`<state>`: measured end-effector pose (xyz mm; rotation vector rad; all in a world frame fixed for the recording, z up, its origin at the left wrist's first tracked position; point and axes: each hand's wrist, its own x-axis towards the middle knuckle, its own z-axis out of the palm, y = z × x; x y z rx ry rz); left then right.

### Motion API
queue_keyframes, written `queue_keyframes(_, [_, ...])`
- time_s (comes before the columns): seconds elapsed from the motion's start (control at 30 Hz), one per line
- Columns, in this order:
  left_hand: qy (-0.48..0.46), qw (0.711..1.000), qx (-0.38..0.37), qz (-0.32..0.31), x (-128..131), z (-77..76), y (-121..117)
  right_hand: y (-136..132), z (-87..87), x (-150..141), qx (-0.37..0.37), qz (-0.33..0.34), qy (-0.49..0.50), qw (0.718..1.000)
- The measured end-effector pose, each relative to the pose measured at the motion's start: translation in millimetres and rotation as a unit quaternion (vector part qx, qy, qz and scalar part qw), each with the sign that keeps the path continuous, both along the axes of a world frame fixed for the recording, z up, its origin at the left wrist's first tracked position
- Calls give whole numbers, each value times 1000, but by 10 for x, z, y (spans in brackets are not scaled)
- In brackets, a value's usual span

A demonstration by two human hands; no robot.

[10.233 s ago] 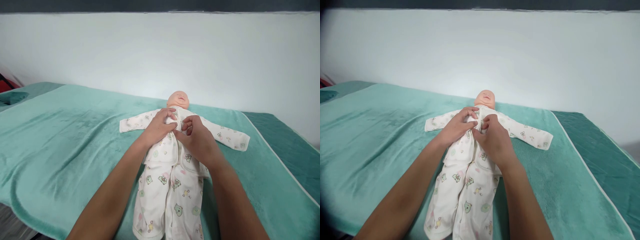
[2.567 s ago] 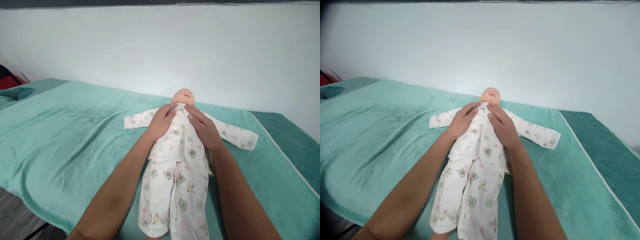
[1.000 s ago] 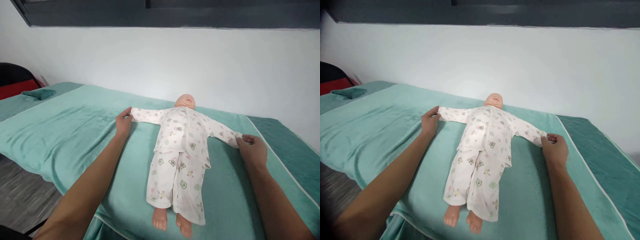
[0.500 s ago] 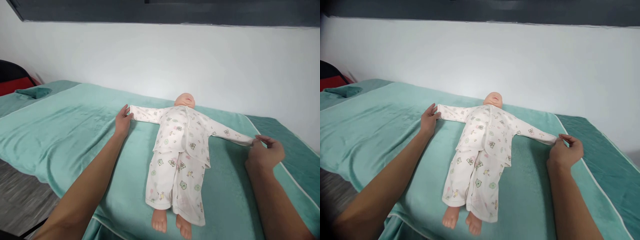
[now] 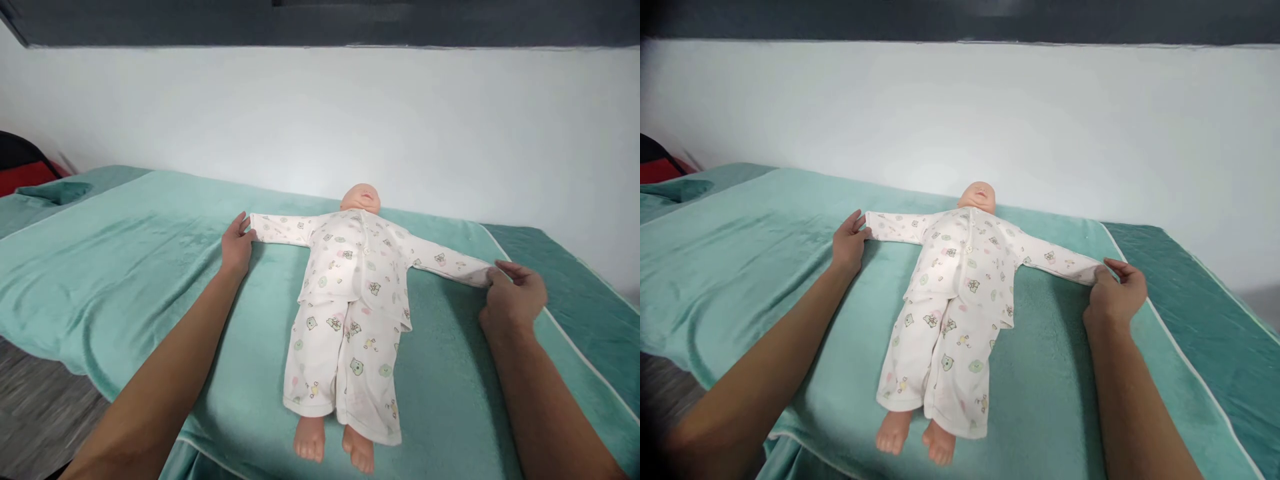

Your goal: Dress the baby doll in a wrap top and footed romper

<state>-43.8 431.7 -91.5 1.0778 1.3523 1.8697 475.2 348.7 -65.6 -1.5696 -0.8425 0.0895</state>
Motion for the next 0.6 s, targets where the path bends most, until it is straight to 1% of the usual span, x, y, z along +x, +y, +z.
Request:
queue_keyframes(0.07, [3, 1000, -8, 10, -8, 3, 4, -14, 92, -120, 19, -26, 47, 998])
queue_keyframes(0.13, [-1, 1000, -13, 22, -12, 14, 2, -27, 146, -191, 17, -9, 43, 999])
queue_keyframes(0.27, [-15, 999, -21, 42, -6, 44, -5, -41, 147, -197, 12, 15, 54, 998])
queue_keyframes(0.43, [-9, 998, -26, 62, 7, 56, -2, -67, 163, -236, 52, 56, 70, 995])
queue_keyframes(0.5, [-8, 997, -24, 67, 9, 56, -3, -68, 187, -265, 66, 59, 77, 993])
queue_keyframes(0.6, [2, 998, -19, 63, 12, 62, -10, -46, 202, -264, 93, 40, 118, 988])
